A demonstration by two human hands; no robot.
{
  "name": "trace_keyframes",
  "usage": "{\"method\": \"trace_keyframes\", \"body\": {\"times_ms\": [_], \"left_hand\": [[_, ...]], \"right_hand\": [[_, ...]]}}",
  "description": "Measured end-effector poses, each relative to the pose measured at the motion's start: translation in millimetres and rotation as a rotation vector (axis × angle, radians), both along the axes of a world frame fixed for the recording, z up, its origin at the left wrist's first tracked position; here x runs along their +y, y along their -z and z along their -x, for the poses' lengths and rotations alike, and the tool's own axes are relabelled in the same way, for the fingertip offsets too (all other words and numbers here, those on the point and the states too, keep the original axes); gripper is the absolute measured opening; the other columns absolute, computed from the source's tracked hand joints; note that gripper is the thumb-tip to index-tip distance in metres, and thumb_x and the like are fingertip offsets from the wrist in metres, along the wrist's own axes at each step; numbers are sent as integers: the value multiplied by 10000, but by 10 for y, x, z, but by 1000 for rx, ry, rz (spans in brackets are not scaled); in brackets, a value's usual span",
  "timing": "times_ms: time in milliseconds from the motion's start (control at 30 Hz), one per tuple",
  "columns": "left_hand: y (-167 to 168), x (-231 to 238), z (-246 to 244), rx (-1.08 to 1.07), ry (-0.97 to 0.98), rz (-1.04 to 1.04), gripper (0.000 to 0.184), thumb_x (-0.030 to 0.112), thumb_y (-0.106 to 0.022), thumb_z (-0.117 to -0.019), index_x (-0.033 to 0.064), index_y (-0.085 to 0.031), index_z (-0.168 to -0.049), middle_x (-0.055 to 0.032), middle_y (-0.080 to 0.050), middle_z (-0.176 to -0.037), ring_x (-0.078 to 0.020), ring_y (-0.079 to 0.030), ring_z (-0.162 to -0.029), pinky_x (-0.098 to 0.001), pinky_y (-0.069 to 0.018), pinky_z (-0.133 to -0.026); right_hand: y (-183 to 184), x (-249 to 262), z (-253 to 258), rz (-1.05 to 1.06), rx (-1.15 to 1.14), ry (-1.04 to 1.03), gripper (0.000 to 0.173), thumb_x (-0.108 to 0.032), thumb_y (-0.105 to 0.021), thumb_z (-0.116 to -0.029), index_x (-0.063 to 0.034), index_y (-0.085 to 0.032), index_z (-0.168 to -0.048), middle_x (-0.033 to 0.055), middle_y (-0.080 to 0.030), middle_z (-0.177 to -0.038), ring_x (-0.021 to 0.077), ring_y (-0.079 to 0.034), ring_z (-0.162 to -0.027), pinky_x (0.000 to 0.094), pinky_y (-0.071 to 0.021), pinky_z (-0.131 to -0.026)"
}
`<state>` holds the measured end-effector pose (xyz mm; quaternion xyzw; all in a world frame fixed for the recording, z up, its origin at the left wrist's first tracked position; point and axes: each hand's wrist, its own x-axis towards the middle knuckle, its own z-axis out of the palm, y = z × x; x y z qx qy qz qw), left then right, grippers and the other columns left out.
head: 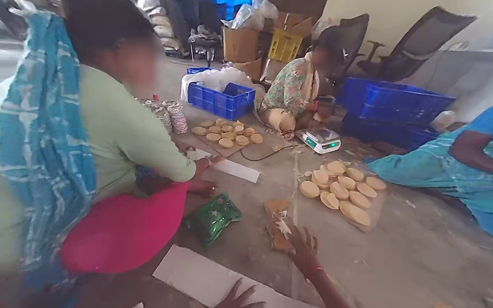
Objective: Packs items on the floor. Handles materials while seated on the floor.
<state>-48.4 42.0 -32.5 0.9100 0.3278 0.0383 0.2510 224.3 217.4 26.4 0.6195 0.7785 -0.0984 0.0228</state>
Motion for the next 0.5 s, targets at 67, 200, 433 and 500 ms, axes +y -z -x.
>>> {"method": "trace_keyframes", "body": {"times_ms": [67, 200, 433, 500], "left_hand": [[-8, -10, -7, 9, -7, 7, 585, 526, -593, -989, 306, -505, -1523, 26, -374, -1648, -348, -164, -1576, -733, -25, -1202], [-7, -10, 2, 33, 16, -22, 595, 513, -597, -992, 306, -482, -1538, 30, -329, -1670, -344, -133, -1582, -737, -20, -1201], [-301, -23, -18, 51, -2, 79, 596, 402, -627, -996, 186, -496, -1536, -83, -355, -1653, -395, -160, -1568, -708, -34, -1212], [-659, -70, -19, 131, -53, 154, 545, 341, -609, -1012, 51, -549, -1470, -202, -459, -1564, -453, -337, -1488, -660, -180, -1212]], "right_hand": [[-33, -4, 37, 10, 28, 27, 585, -381, -729, -920, -225, -587, -1465, 91, -336, -1668, 446, -100, -1571, 752, -87, -1184], [-37, -102, 148, -134, 86, 49, 460, -198, -805, -837, -136, -705, -1282, 226, -497, -1512, 485, -287, -1495, 745, -199, -1158], [-319, -1019, 1092, -17, 563, 33, 638, -372, -847, -812, -25, -668, -1316, 323, -484, -1477, 558, -432, -1366, 723, -371, -1064], [-218, -1253, 1490, 253, 684, -37, 630, -453, -742, -891, -63, -647, -1377, 248, -420, -1574, 507, -333, -1464, 714, -265, -1152]]}}
